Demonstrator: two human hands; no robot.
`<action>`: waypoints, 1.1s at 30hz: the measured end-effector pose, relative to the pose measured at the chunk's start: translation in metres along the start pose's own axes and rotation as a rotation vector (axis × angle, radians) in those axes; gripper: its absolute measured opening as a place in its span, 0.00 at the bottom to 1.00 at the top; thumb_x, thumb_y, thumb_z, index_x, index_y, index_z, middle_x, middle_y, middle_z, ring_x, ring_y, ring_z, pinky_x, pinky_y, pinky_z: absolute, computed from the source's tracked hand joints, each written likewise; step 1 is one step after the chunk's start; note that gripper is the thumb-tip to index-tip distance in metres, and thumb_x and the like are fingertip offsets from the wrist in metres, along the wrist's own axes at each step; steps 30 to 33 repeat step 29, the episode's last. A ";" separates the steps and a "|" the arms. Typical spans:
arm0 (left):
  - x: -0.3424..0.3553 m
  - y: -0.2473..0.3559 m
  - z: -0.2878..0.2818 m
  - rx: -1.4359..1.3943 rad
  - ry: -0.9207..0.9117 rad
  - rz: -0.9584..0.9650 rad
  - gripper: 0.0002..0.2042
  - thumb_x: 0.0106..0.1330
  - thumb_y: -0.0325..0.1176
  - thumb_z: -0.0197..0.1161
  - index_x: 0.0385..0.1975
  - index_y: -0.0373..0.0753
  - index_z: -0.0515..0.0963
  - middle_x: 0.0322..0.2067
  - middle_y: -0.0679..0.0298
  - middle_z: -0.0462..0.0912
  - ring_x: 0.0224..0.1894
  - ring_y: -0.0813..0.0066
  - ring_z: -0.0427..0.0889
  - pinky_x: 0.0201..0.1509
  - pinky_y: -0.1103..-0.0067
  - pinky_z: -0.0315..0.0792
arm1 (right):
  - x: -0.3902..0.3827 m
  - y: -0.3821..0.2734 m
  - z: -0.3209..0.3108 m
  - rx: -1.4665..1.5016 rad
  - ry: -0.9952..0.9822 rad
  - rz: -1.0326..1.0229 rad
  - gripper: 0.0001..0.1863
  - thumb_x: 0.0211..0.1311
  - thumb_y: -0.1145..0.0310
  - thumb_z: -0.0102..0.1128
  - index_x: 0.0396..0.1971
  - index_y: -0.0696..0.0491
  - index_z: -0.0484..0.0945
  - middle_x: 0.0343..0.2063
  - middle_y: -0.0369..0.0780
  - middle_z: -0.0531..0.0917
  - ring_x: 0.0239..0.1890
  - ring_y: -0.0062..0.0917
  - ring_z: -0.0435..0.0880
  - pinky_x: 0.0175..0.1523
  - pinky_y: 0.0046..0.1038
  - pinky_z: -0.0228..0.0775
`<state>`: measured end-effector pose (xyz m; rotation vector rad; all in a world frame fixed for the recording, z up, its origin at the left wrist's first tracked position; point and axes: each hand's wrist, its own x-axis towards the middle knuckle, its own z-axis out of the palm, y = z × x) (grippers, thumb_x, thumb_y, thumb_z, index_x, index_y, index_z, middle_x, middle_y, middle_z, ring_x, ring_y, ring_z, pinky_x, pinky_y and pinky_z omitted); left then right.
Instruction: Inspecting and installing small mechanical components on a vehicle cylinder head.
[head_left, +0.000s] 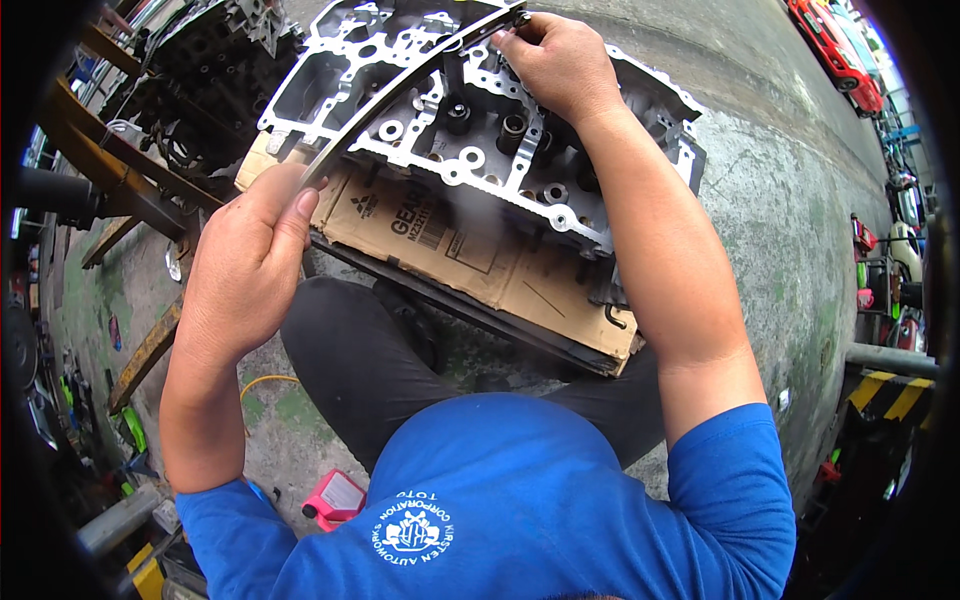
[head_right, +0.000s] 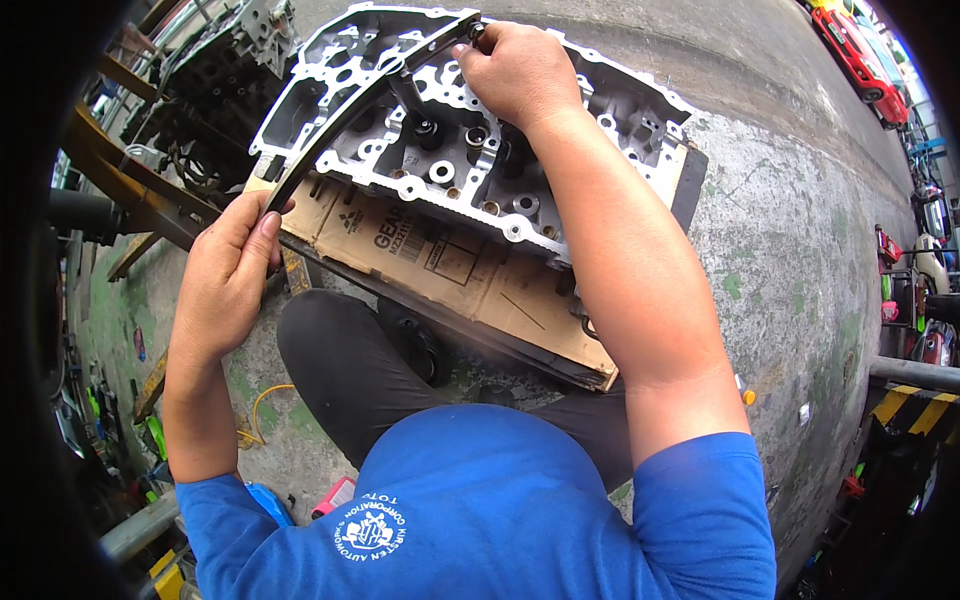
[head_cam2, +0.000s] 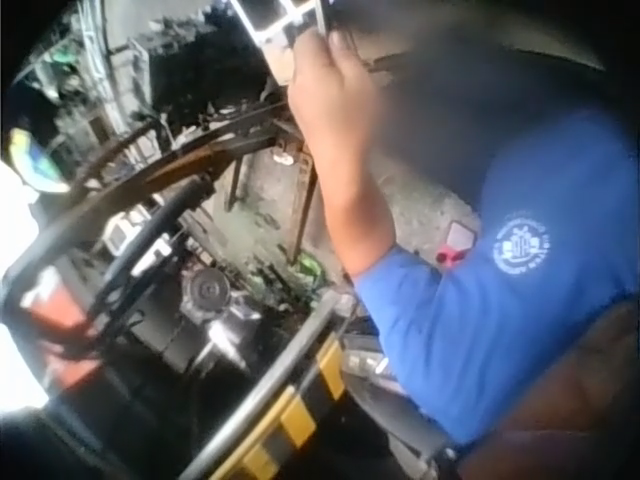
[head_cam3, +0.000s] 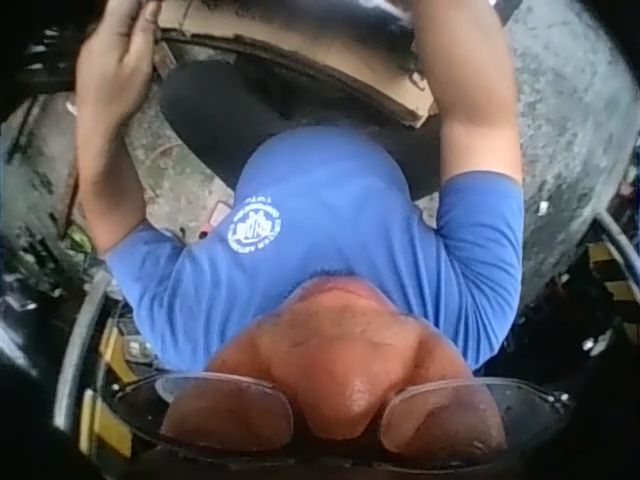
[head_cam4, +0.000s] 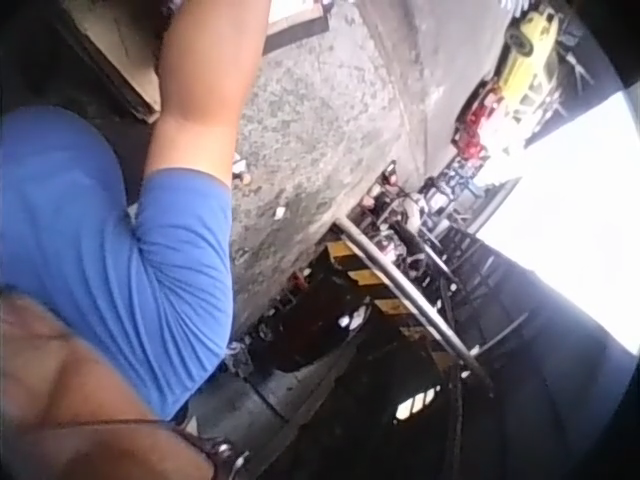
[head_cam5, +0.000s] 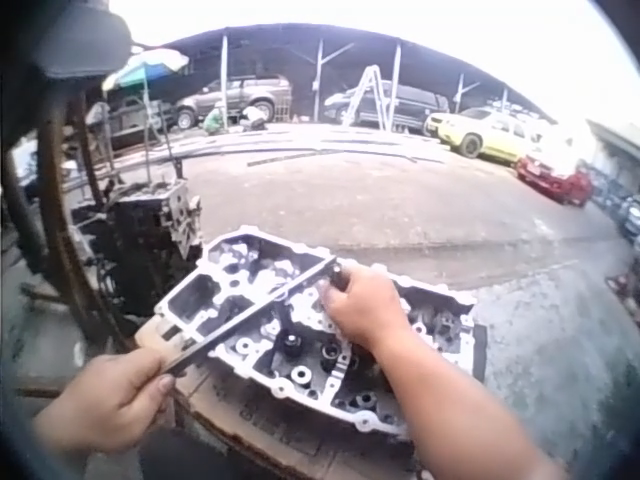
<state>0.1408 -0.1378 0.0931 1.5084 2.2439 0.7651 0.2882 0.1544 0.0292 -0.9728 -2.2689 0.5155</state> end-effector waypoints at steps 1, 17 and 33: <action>0.000 0.000 -0.001 0.014 -0.018 -0.018 0.11 0.79 0.29 0.51 0.50 0.30 0.78 0.24 0.68 0.72 0.28 0.83 0.71 0.35 0.81 0.69 | -0.001 0.002 -0.003 0.001 0.001 -0.003 0.19 0.59 0.51 0.70 0.40 0.52 0.89 0.34 0.45 0.90 0.40 0.39 0.90 0.51 0.35 0.80; 0.002 0.001 0.001 0.071 -0.002 0.018 0.11 0.78 0.29 0.51 0.51 0.31 0.78 0.23 0.67 0.72 0.27 0.81 0.71 0.35 0.79 0.69 | -0.010 -0.006 -0.024 0.239 0.207 -0.212 0.09 0.60 0.70 0.66 0.36 0.59 0.80 0.32 0.51 0.86 0.36 0.43 0.87 0.43 0.35 0.78; -0.001 0.000 0.002 0.090 -0.001 0.018 0.11 0.78 0.30 0.52 0.50 0.31 0.78 0.23 0.66 0.72 0.27 0.80 0.71 0.35 0.78 0.69 | -0.007 -0.009 -0.017 0.019 0.205 -0.254 0.12 0.63 0.64 0.63 0.37 0.57 0.79 0.37 0.54 0.85 0.43 0.49 0.85 0.48 0.43 0.76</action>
